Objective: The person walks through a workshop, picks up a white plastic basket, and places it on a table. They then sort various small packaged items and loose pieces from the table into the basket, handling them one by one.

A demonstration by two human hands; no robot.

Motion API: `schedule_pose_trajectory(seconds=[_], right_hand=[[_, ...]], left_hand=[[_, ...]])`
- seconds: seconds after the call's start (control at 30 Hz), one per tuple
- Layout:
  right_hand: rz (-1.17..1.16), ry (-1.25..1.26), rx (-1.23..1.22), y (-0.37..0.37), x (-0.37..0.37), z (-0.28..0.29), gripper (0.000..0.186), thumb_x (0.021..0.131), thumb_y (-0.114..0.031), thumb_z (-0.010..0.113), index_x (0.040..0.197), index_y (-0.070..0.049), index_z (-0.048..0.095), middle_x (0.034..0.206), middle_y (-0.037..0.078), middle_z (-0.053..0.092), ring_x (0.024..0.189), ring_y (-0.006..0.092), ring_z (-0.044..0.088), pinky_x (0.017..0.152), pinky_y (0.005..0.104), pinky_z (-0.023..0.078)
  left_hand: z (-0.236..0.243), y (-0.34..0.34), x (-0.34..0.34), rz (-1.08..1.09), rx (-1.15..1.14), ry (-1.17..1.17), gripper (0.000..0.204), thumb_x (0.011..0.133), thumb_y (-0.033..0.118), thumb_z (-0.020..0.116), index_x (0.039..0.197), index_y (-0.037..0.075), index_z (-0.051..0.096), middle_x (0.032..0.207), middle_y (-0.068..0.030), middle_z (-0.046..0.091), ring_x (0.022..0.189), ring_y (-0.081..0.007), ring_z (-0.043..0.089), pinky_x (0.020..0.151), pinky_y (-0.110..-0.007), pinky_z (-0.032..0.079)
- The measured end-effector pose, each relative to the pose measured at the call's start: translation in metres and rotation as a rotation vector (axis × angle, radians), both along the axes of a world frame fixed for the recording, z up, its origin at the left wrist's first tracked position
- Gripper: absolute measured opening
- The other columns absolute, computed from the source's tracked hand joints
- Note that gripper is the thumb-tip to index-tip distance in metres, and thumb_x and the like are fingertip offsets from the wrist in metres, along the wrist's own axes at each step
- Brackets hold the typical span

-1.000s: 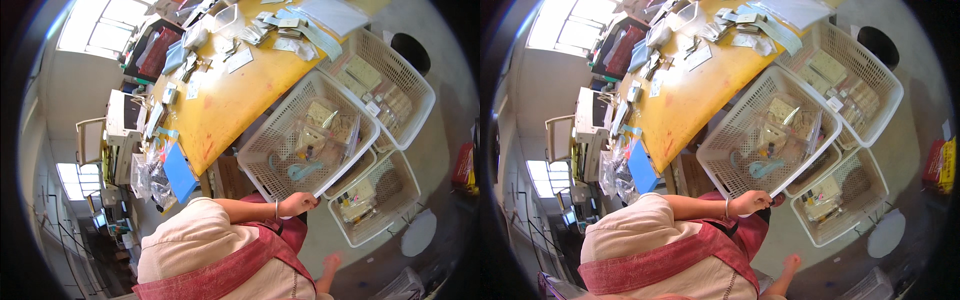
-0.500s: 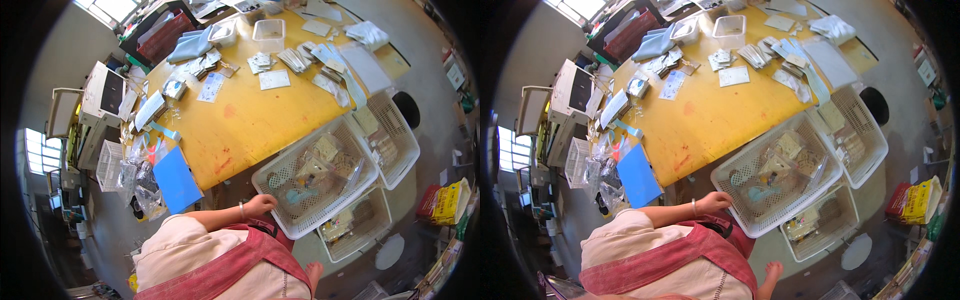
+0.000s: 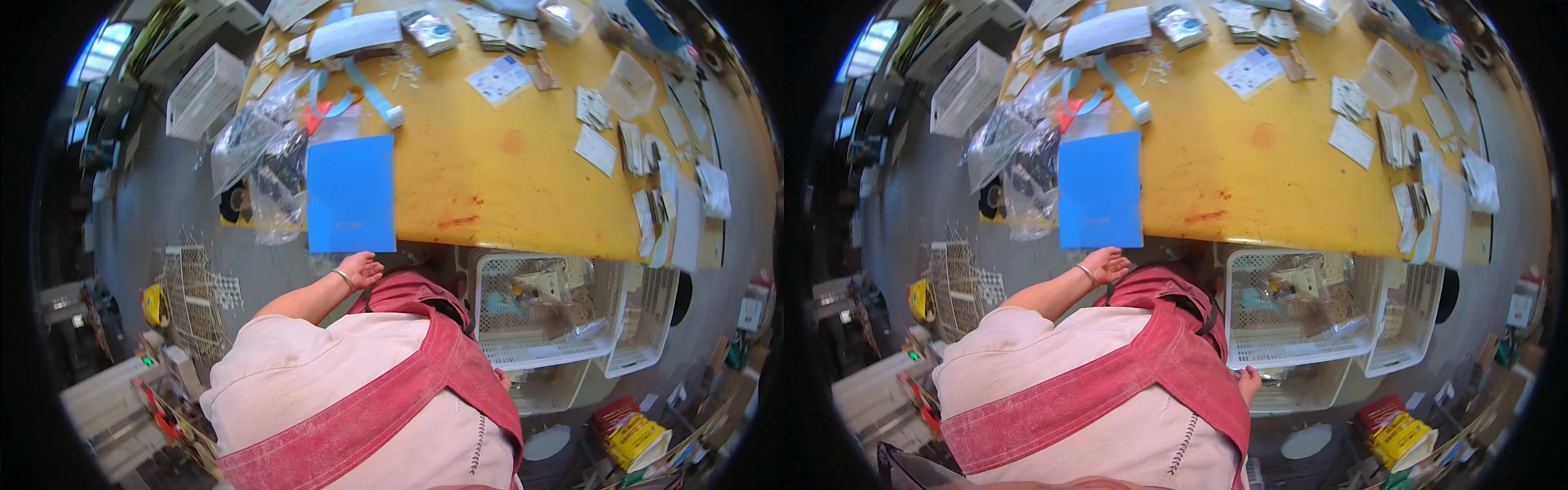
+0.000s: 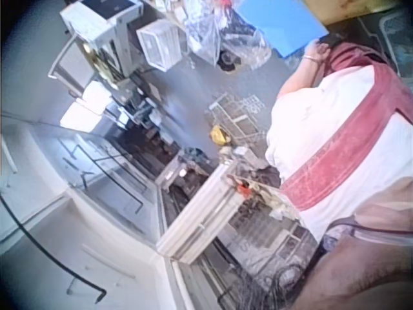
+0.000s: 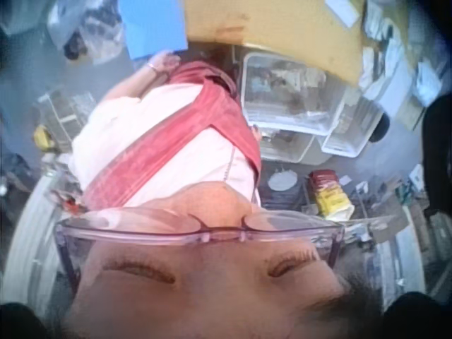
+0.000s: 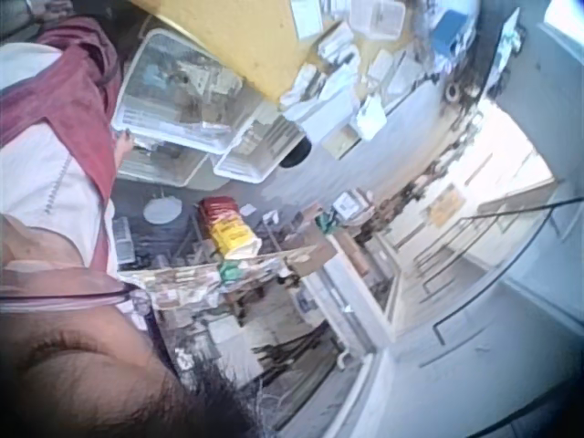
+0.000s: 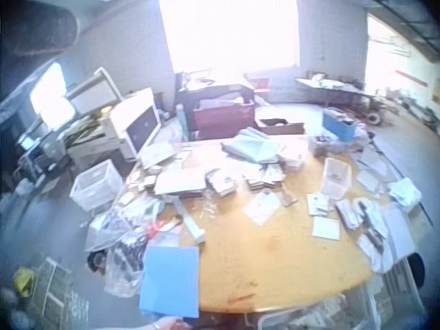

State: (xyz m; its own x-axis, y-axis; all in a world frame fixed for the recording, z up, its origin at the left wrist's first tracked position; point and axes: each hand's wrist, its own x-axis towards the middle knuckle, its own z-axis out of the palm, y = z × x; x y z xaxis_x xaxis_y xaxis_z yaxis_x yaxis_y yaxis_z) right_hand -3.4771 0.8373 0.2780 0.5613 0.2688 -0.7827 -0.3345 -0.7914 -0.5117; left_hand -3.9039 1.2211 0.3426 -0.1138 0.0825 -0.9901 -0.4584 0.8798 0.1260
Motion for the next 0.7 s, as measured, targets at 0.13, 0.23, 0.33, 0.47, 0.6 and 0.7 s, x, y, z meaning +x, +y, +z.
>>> schedule_pose_trajectory(seconds=[0.13,0.23,0.33,0.47,0.6,0.7], right_hand=[[0.344,-0.097,-0.035,-0.071,0.042,-0.097,0.029,0.085,-0.004,0.064,0.112,0.006,0.064,0.093,0.016,0.07,0.075,0.0214,0.067,0.07,0.033,0.055],[0.453,-0.093,-0.035,-0.043,0.08,-0.093,0.027,0.086,-0.005,0.063,0.11,0.007,0.065,0.093,0.017,0.07,0.074,0.0215,0.067,0.071,0.0339,0.056],[0.5,-0.052,-0.002,0.0,0.105,-0.075,0.026,0.087,-0.006,0.061,0.11,0.006,0.065,0.092,0.018,0.07,0.073,0.0218,0.067,0.068,0.0348,0.056],[0.372,0.023,0.045,0.08,0.122,-0.006,0.029,0.089,-0.007,0.058,0.116,0.004,0.061,0.092,0.017,0.068,0.069,0.0224,0.068,0.055,0.0355,0.055],[0.286,0.041,0.054,0.12,0.128,-0.002,0.026,0.089,-0.005,0.055,0.115,0.001,0.058,0.089,0.014,0.067,0.065,0.0202,0.067,0.047,0.0294,0.05],[0.325,0.006,0.205,0.164,0.126,-0.013,0.022,0.089,-0.004,0.056,0.111,0.001,0.059,0.087,0.012,0.066,0.061,0.0167,0.063,0.046,0.0272,0.048]], left_hand=[[-0.028,-0.015,-0.041,0.564,0.017,0.012,0.07,0.089,0.035,0.073,0.147,0.015,0.038,0.153,-0.0167,0.038,0.146,-0.0328,0.029,0.12,-0.053,0.02],[-0.028,-0.002,-0.044,0.577,0.324,-0.135,0.074,0.088,0.038,0.073,0.148,0.012,0.038,0.158,-0.012,0.036,0.148,-0.0298,0.029,0.118,-0.054,0.022],[-0.017,0.001,-0.035,0.744,0.416,-0.117,0.05,0.09,0.035,0.072,0.133,0.014,0.055,0.139,-0.0065,0.056,0.13,-0.0294,0.049,0.111,-0.05,0.033],[-0.025,0.003,-0.031,0.833,0.505,-0.161,0.034,0.09,0.028,0.074,0.119,0.014,0.063,0.114,-0.0055,0.068,0.108,-0.0292,0.063,0.088,-0.049,0.054],[0.015,0.003,-0.028,0.723,0.606,-0.208,0.031,0.087,0.024,0.078,0.113,0.014,0.065,0.106,-0.0039,0.069,0.099,-0.0257,0.064,0.08,-0.043,0.056],[0.039,-0.008,-0.03,0.67,0.605,-0.173,0.027,0.084,0.028,0.08,0.105,0.018,0.066,0.091,0.0006,0.067,0.088,-0.0208,0.06,0.07,-0.038,0.047]])
